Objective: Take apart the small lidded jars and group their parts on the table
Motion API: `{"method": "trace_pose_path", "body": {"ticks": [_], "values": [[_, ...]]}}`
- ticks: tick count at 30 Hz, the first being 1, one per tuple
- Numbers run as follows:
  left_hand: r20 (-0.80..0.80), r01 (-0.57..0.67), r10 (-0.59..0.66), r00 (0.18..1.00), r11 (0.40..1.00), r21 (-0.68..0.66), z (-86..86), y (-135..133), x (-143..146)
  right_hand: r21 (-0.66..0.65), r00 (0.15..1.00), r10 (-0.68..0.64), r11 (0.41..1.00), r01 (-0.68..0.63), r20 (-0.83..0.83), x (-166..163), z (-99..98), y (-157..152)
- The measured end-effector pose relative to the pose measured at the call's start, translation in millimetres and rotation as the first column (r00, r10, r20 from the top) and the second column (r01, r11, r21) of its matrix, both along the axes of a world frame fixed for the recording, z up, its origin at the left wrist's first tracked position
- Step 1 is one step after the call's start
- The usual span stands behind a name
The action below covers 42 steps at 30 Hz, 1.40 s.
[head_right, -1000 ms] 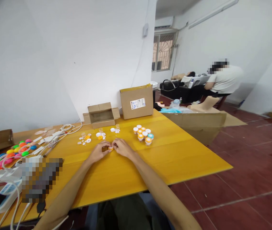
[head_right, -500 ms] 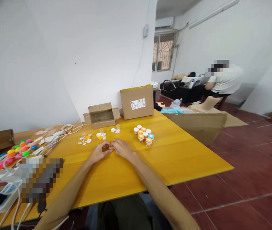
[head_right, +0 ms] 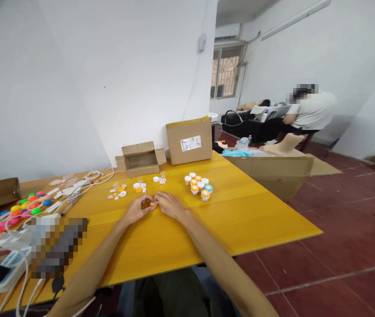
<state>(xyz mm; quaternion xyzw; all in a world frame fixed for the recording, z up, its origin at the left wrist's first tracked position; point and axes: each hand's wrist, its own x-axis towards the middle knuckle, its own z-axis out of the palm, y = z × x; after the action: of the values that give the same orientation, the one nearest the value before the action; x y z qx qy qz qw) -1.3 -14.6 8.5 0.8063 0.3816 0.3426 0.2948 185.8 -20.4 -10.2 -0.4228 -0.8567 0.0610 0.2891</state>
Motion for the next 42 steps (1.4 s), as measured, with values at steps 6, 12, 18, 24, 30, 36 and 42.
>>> {"method": "trace_pose_path", "body": {"ticks": [6, 12, 18, 24, 30, 36, 42], "values": [[-0.008, -0.008, 0.009, 1.000, 1.000, 0.012, -0.1, 0, -1, -0.016, 0.995, 0.007, 1.000, -0.009, -0.101, 2, 4.3, -1], [-0.025, -0.017, 0.017, 1.000, 0.999, 0.031, -2.0, 0, -1, 0.018, 0.984, -0.156, 0.987, 0.158, -0.088, 10, 3.8, 5], [-0.047, 0.006, -0.002, 0.999, 0.997, 0.080, -1.8, 0, -2, 0.053, 0.942, -0.287, 0.958, 0.282, 0.173, 14, 2.7, 10], [-0.091, 0.029, -0.018, 0.996, 0.992, 0.121, 1.0, -2, -2, 0.029, 0.934, -0.301, 0.953, 0.301, 0.192, 12, 2.5, 9], [-0.129, 0.011, 0.006, 0.992, 0.991, 0.134, 2.1, -3, -2, -0.026, 0.951, -0.308, 0.951, 0.309, 0.019, 12, 4.0, 6], [-0.107, -0.005, 0.016, 0.994, 0.995, 0.096, 0.7, -1, -3, -0.091, 0.976, -0.106, 0.992, 0.090, -0.190, 3, 10.3, -4], [-0.085, 0.002, 0.005, 0.996, 0.997, 0.079, -0.8, 1, -3, -0.172, 0.971, 0.007, 0.984, -0.049, -0.238, -4, 13.0, -8]]}}
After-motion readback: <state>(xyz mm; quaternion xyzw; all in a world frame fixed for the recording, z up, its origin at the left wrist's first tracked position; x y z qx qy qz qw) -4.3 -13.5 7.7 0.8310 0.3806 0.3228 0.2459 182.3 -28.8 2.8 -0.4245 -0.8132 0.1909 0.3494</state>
